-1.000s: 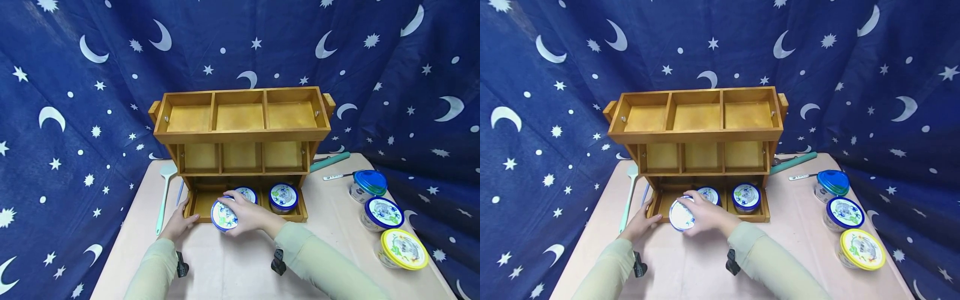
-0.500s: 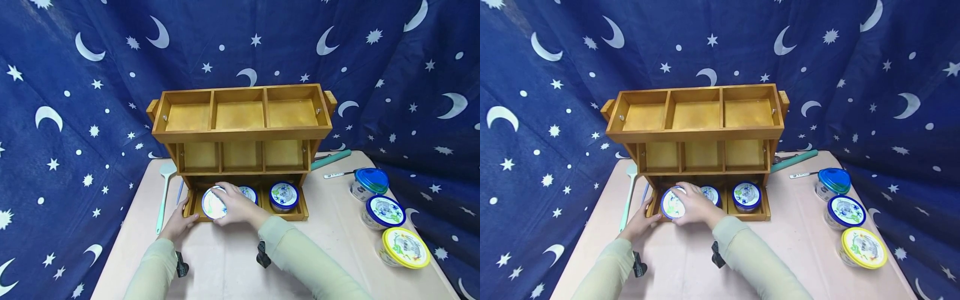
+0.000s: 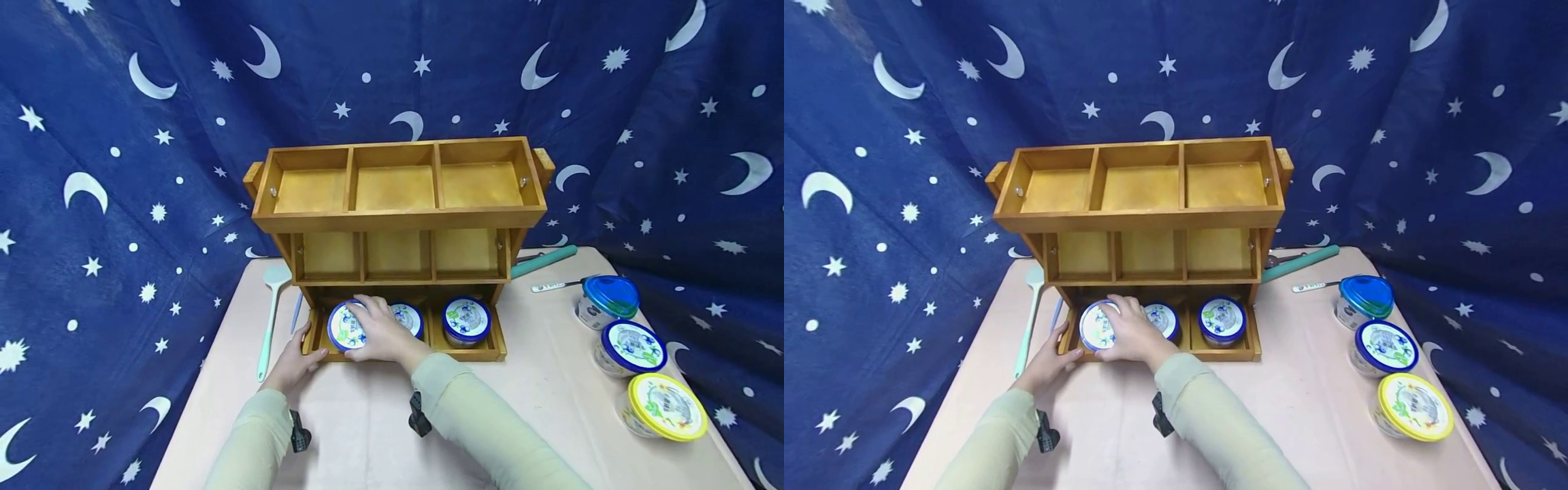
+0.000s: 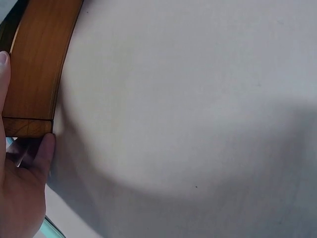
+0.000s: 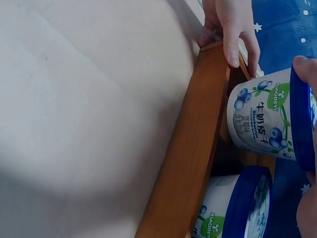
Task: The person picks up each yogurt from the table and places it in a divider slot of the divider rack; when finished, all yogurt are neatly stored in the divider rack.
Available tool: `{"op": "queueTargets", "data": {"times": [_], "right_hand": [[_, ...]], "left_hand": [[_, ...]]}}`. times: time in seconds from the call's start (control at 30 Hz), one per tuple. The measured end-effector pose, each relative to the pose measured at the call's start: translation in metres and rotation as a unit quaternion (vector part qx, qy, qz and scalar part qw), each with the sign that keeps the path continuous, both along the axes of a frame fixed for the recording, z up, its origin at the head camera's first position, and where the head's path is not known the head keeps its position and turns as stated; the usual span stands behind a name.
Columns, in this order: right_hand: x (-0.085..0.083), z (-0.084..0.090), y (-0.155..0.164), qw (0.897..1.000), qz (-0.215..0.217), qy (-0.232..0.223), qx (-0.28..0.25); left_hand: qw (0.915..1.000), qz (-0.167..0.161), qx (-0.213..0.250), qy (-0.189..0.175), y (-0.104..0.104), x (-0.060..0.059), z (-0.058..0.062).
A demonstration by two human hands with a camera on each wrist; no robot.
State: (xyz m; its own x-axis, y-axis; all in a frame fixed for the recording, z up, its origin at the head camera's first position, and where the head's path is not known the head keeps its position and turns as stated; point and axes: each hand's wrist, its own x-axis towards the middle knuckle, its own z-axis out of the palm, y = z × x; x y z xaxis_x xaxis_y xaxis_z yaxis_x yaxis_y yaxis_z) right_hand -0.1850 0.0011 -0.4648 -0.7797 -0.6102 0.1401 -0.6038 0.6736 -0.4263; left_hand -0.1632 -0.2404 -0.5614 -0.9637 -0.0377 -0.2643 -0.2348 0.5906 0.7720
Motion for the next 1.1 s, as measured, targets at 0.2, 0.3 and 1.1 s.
{"op": "queueTargets", "data": {"times": [0.2, 0.3, 1.1], "right_hand": [[-0.003, -0.008, -0.009, 1.000, -0.014, 0.009, 0.002], [-0.005, -0.012, -0.013, 1.000, -0.016, 0.014, 0.005], [-0.011, -0.030, -0.025, 0.997, -0.013, -0.005, 0.071]], "left_hand": [[0.9999, -0.005, -0.003, 0.014, 0.002, 0.000, -0.002], [0.9995, -0.011, -0.007, 0.030, 0.002, 0.001, -0.002], [0.9992, 0.001, -0.018, 0.035, 0.001, 0.003, 0.003]]}}
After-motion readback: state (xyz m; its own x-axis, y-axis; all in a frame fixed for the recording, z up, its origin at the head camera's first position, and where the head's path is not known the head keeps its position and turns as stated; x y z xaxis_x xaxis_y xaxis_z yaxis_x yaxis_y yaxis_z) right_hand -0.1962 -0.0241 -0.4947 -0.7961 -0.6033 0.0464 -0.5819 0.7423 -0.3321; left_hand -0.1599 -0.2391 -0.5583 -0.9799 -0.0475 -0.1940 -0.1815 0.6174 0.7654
